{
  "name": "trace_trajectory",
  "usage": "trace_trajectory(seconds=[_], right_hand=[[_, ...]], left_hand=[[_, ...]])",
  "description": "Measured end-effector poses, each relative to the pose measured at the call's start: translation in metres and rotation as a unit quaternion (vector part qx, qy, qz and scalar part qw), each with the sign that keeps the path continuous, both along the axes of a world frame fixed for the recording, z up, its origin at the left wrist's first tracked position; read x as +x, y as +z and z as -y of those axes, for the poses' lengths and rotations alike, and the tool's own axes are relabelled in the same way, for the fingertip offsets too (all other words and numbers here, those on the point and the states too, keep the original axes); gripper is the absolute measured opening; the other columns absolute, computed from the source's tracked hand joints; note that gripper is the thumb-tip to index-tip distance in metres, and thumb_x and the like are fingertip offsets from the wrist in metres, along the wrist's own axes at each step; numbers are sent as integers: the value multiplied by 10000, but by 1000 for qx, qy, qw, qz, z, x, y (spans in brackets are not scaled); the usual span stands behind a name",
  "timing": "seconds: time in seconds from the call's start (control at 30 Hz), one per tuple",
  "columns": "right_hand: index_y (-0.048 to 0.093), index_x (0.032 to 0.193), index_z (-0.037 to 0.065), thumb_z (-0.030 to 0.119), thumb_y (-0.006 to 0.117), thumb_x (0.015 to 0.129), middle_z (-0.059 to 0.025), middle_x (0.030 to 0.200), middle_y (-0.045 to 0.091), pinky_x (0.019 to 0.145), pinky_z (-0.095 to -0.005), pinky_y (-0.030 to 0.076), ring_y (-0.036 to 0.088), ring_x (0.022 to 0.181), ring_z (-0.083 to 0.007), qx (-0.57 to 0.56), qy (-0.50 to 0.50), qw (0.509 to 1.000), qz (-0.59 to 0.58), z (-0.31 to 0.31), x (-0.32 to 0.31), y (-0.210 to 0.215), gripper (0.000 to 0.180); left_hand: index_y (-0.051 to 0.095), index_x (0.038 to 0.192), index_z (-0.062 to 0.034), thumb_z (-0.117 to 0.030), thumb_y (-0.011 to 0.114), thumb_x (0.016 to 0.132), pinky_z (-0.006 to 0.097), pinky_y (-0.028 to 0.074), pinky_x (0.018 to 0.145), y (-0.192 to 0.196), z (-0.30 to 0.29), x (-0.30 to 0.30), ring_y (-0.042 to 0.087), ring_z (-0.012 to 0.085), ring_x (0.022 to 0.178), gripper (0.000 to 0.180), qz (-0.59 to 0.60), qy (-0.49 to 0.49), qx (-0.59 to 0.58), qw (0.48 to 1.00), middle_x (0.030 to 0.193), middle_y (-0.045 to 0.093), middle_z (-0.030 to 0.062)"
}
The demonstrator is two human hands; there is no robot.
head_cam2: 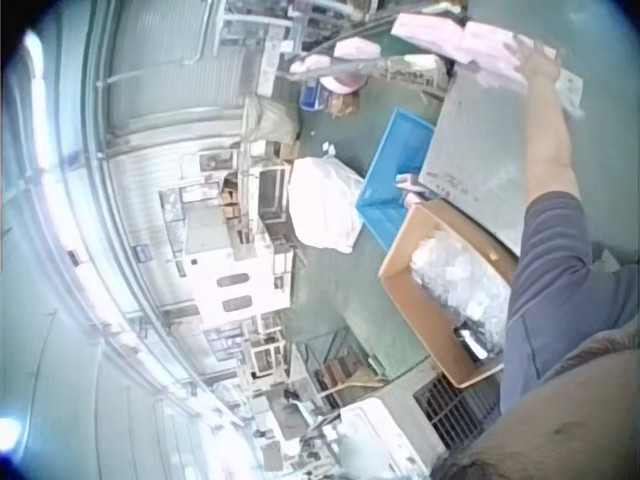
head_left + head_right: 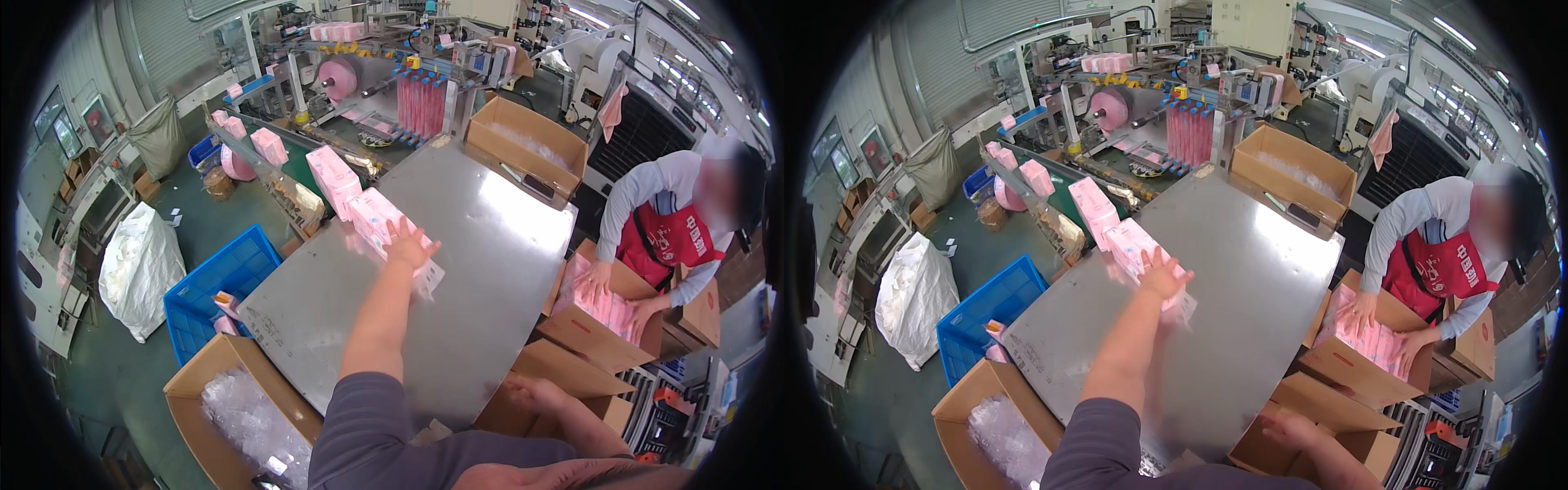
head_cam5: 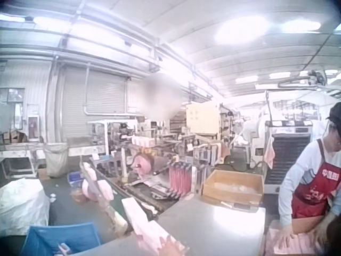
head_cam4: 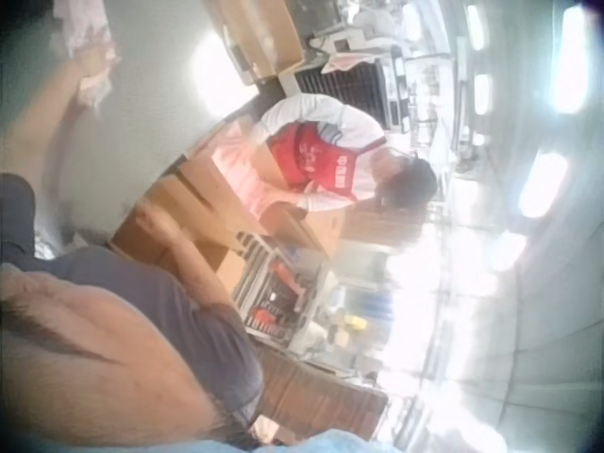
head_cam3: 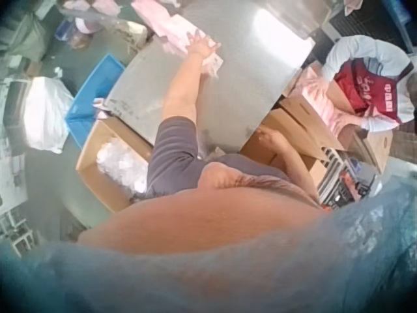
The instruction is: The person packs pink wrapped items into cardboard boxes and pushes the boxes onto a conveyor belt.
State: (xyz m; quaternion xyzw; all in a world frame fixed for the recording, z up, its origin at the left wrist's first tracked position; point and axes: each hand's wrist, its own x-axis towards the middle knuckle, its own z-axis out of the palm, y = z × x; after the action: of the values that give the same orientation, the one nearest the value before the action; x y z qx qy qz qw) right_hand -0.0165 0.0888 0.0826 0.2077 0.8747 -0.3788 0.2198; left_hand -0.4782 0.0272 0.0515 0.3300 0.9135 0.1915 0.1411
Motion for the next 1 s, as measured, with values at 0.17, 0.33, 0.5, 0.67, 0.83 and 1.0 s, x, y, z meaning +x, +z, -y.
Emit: trace_trajectory(seconds=[0.17,0.33,0.5,0.67,0.83,1.0], right_hand=[[418,1429,67,350,647,888,-246,1250,591,968,-449,471,579,1137,-392,161,-77,969,-171,-39,-63,-11,652],[253,1519,105,398,662,864,-301,1511,228,1056,-480,395,388,1313,-471,299,-88,931,-191,-17,-138,-32,826],[190,1551,183,443,663,852,-256,1576,100,1057,-482,399,359,1339,-476,270,-149,946,-96,2,-176,-26,883],[172,1554,183,436,658,861,-255,1570,124,1050,-491,403,366,1331,-481,275,-141,942,-132,-15,-176,-38,884],[208,1551,208,486,603,889,-222,1592,106,1098,-568,311,228,1420,-460,332,-100,923,-164,-22,-169,-54,819],[302,1522,284,520,554,908,-95,1623,134,1069,-677,239,125,1472,-408,357,-40,930,-75,5,-174,-25,705]], left_hand=[[443,1447,-175,-628,524,879,753,138,1071,-25,1,131,-12,468,1467,731,21,-240,41,970,1608,145,149],[450,1446,-204,-615,482,901,759,103,1070,6,-8,86,71,418,1481,683,-86,-124,143,978,1590,204,161],[501,1409,-241,-630,540,863,752,200,1049,6,11,-60,0,452,1476,672,-86,11,39,995,1616,131,147],[508,1403,-249,-654,545,851,716,229,1065,13,30,-28,-52,492,1463,686,-13,-72,-35,997,1623,83,164],[431,1461,-213,-580,507,899,736,57,1094,-88,65,154,-46,462,1471,676,-220,-345,89,908,1609,94,180],[407,1473,-170,-570,502,906,761,39,1072,1,64,117,65,442,1473,700,-17,-222,125,967,1596,150,186]])
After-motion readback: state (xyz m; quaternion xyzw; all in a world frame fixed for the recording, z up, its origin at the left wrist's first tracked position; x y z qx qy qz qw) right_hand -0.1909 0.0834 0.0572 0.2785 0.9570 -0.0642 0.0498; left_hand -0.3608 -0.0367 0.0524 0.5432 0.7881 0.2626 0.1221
